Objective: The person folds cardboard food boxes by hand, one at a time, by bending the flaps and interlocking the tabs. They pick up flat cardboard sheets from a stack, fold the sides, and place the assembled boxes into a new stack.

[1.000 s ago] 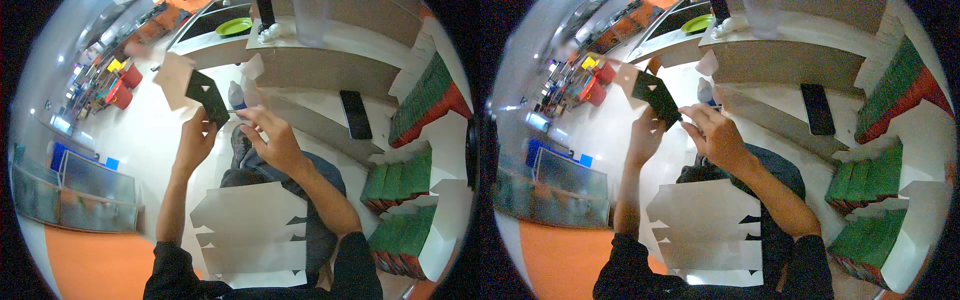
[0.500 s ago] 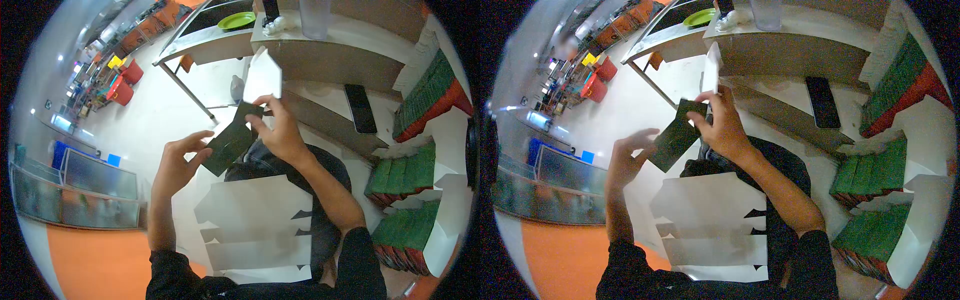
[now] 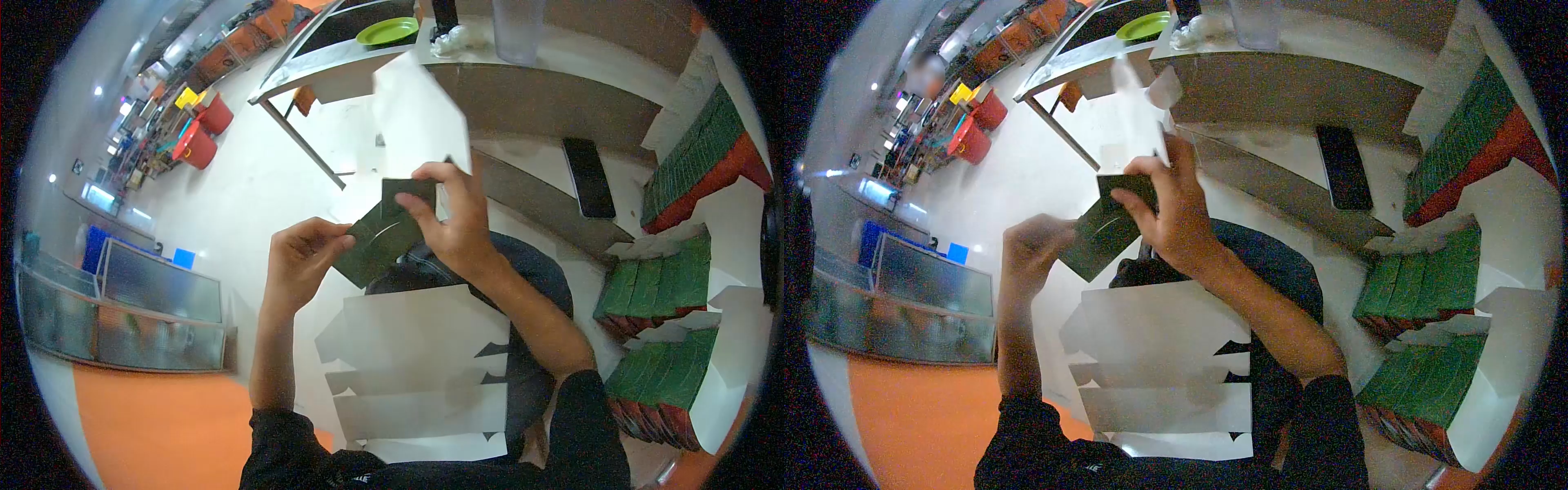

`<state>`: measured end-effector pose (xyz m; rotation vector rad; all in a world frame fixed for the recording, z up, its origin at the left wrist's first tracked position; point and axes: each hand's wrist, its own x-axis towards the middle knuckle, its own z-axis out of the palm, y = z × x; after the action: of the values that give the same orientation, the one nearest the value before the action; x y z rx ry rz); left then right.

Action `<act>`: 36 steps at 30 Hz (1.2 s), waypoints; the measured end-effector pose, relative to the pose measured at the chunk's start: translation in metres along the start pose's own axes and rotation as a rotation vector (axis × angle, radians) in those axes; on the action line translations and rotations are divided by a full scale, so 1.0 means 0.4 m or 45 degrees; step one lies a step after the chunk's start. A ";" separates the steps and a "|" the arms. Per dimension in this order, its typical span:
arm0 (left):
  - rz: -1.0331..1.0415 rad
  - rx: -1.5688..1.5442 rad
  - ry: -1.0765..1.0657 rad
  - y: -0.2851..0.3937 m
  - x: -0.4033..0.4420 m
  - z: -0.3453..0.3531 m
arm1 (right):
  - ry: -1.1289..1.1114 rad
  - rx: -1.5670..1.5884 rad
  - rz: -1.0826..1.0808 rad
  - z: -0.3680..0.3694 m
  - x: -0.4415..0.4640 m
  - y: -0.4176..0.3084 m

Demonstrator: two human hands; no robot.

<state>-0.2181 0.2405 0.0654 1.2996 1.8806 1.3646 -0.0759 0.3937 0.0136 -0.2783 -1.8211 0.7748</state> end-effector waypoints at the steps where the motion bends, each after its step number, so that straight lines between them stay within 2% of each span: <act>1: -0.003 0.008 -0.006 0.000 0.000 0.002 | 0.053 -0.037 -0.014 -0.002 0.000 0.000; 2: -0.005 0.015 -0.013 0.000 0.000 0.004 | 0.106 -0.074 -0.029 -0.005 0.000 -0.002; 3: 0.031 0.024 -0.004 0.001 0.002 0.005 | 0.036 -0.058 0.014 -0.010 0.002 -0.011; 6: 0.105 0.060 0.036 0.007 0.010 0.008 | -0.261 0.092 -0.088 -0.009 0.004 0.005; 10: 0.169 0.126 0.127 0.027 0.007 0.013 | -0.471 0.269 0.188 -0.029 0.010 0.016; 14: 0.323 0.156 0.202 0.033 0.004 0.019 | -0.543 0.311 0.097 -0.022 0.003 0.026; 16: 0.301 0.178 0.245 0.031 0.004 0.011 | -0.559 0.277 0.076 -0.022 0.005 0.012; 20: 0.279 0.128 0.301 0.021 0.017 0.009 | -0.501 -0.014 -0.123 -0.011 0.000 -0.028; 23: 0.169 -0.103 0.162 0.032 0.016 0.006 | -0.483 -0.082 -0.099 0.005 -0.010 -0.015; 26: 0.300 0.107 -0.209 0.036 0.007 -0.066 | -0.439 -0.038 -0.070 -0.054 0.021 0.015; 27: 0.278 0.372 -0.406 0.055 -0.001 -0.104 | -0.403 0.038 -0.024 -0.079 0.028 0.038; 28: 0.355 0.579 -0.619 0.058 0.002 -0.140 | -0.387 0.289 0.092 -0.100 0.036 0.045; 30: -0.059 0.581 -0.752 0.066 -0.015 -0.189 | -0.352 0.799 0.314 -0.127 0.057 0.045; 33: 0.108 0.593 -0.562 0.056 -0.024 -0.189 | -0.122 0.285 0.160 -0.092 0.053 0.063; 36: 0.076 0.630 -0.383 0.067 -0.014 -0.118 | 0.034 -0.233 -0.022 -0.093 0.061 0.028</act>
<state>-0.2421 0.2153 0.1076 1.6955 2.0411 0.6891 -0.0535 0.4292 0.0326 -0.3896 -1.8691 0.5903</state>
